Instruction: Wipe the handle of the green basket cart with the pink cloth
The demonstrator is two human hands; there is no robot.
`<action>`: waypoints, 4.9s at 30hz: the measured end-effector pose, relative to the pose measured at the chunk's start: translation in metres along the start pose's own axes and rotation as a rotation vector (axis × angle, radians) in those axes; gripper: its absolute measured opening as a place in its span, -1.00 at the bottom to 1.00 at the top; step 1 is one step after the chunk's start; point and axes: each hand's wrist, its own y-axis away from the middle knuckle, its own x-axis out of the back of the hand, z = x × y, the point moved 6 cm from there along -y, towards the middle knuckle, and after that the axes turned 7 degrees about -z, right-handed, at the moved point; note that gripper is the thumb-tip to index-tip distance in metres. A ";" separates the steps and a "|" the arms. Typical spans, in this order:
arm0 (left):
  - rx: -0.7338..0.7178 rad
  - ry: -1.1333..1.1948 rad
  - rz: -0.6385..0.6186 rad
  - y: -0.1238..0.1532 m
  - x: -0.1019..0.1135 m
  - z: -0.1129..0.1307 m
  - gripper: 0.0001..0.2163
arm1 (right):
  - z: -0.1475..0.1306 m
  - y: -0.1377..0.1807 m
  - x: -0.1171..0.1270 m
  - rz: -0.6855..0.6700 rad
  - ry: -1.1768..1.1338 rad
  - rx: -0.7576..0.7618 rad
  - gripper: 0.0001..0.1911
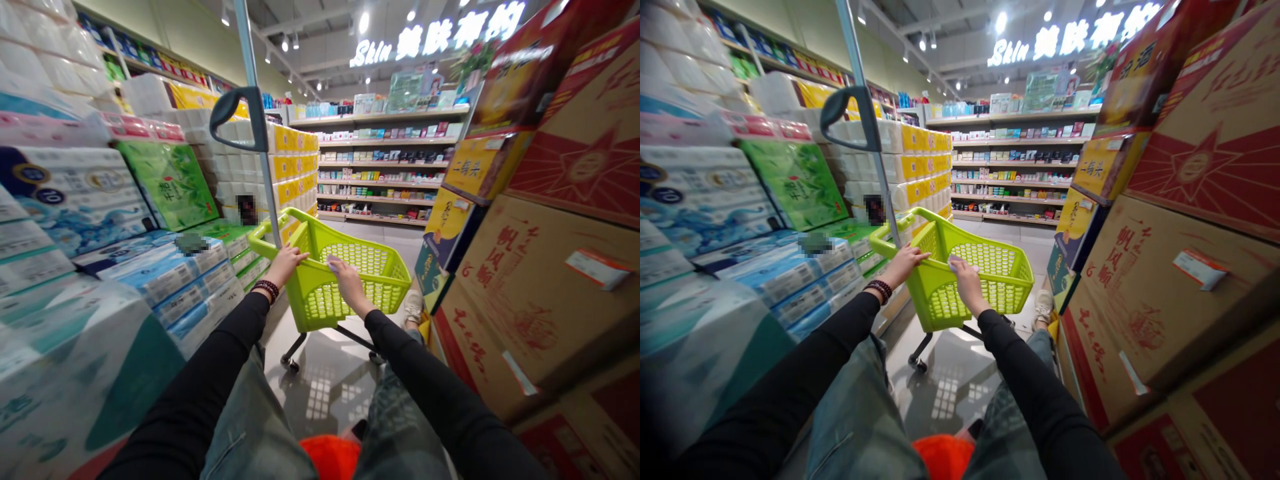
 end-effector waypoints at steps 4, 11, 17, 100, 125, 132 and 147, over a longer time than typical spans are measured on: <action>-0.011 0.009 -0.007 0.000 0.000 0.000 -0.60 | -0.029 -0.014 -0.010 -0.042 -0.012 0.113 -0.44; -0.023 0.031 0.004 0.003 0.003 -0.001 -0.62 | 0.057 0.041 0.041 -0.012 0.186 -0.108 -0.58; -0.009 0.028 0.001 -0.001 0.001 0.006 -0.64 | 0.004 0.001 0.011 -0.091 0.071 -0.038 -0.57; 0.187 0.083 -0.273 0.023 -0.033 0.064 -0.25 | -0.026 0.007 0.025 -0.390 0.272 -0.192 -0.55; 0.152 0.130 -0.264 0.016 -0.037 0.059 -0.24 | -0.024 0.000 0.017 -0.387 0.268 -0.383 -0.50; 0.153 0.084 -0.277 0.021 -0.034 0.059 -0.25 | -0.002 0.037 0.024 -0.281 0.336 -0.212 -0.43; 0.168 0.046 -0.282 0.014 -0.025 0.067 -0.32 | -0.019 0.013 -0.005 -0.216 0.286 -0.156 -0.57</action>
